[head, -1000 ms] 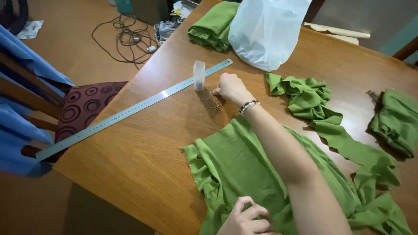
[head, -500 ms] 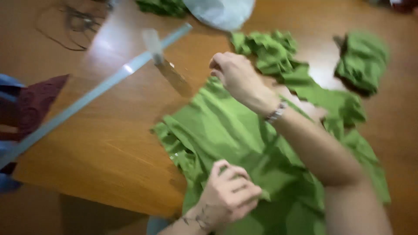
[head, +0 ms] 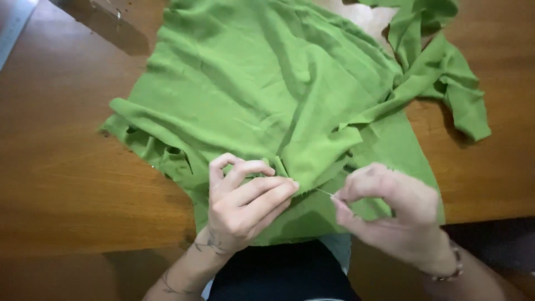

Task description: The person is aligning and pinning together layers of green fabric along a seam line on a wooden table.

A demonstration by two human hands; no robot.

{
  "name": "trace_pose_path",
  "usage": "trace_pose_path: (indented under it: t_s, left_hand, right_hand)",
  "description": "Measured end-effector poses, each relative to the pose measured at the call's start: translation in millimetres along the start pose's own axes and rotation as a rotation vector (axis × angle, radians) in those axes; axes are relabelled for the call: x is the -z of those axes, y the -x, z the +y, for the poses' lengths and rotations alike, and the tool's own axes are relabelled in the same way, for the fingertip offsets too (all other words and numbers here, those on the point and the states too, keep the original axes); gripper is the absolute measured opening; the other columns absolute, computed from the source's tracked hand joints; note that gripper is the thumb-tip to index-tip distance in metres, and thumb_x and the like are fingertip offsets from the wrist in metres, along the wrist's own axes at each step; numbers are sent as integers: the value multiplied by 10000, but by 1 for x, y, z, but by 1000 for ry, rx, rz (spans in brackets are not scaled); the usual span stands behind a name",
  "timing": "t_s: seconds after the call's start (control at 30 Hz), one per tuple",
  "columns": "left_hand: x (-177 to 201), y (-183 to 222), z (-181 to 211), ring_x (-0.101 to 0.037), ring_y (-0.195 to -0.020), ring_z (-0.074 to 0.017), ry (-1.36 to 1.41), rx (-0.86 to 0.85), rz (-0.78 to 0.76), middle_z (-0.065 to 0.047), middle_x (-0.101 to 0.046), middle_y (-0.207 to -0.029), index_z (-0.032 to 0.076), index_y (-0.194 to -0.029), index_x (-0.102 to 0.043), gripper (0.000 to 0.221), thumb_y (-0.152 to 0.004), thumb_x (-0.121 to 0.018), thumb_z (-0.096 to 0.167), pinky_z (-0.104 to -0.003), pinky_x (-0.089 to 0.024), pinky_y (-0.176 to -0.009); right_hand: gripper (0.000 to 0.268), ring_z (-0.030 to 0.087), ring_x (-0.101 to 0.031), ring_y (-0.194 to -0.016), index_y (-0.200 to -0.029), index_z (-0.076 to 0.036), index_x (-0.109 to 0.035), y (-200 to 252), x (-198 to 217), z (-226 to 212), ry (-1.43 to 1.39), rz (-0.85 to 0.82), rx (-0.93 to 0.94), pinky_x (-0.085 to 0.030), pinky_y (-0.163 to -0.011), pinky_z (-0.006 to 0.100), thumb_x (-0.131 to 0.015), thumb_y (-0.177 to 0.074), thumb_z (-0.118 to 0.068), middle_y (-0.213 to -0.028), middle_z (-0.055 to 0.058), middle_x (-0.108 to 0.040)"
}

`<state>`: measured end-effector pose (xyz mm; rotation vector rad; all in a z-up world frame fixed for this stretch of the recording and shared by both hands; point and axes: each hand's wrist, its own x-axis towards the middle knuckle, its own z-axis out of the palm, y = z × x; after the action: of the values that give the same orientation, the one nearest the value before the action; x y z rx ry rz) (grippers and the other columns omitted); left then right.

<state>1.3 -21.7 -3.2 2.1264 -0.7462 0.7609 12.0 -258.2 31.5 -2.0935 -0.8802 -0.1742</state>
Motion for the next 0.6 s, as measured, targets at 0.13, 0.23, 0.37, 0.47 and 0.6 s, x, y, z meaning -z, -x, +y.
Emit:
trace_pose_path:
  t_s: [0.13, 0.23, 0.37, 0.47, 0.6]
  left_hand:
    - [-1, -6, 3, -618, -771, -204, -28, -26, 11, 40, -744, -858, 116, -859, -716, 134, -971, -649, 147, -395, -330, -811]
    - [0, -8, 7, -611, -770, -173, -104, -45, -3, 64, -730, -848, 142, -841, -727, 190, -987, -607, 125, -375, -324, -839]
    - [1, -5, 8, -625, -802, -173, -127, -56, -31, 62, -737, -894, 143, -896, -739, 190, -1001, -585, 105, -388, -325, -861]
    - [-1, -5, 8, -631, -798, -172, -128, -71, -15, 55, -746, -886, 138, -892, -744, 163, -988, -619, 97, -386, -324, -857]
    - [-3, -5, 8, -643, -772, -173, -117, -81, 7, 45, -759, -866, 131, -879, -729, 123, -975, -655, 106, -384, -327, -848]
  right_hand:
    - [244, 132, -732, -719, -867, -30, -584, 16, -25, 0, -43, 77, 1, -645, -643, 153, -789, -766, 55, -792, 79, -692]
    - [294, 154, -668, -635, -743, -61, -505, 6, -34, -16, -38, 148, -48, -594, -617, 227, -768, -769, 66, -695, 58, -625]
    - [334, 174, -583, -591, -701, -75, -432, 10, -44, -21, -99, 199, -125, -509, -591, 244, -729, -801, 43, -655, 50, -524]
    - [348, 180, -548, -577, -699, -77, -414, 11, -48, -21, -109, 210, -144, -468, -573, 240, -717, -797, 62, -645, 49, -465]
    - [358, 173, -525, -567, -693, -77, -398, 13, -51, -22, -94, 218, -150, -434, -546, 225, -702, -783, 90, -639, 53, -441]
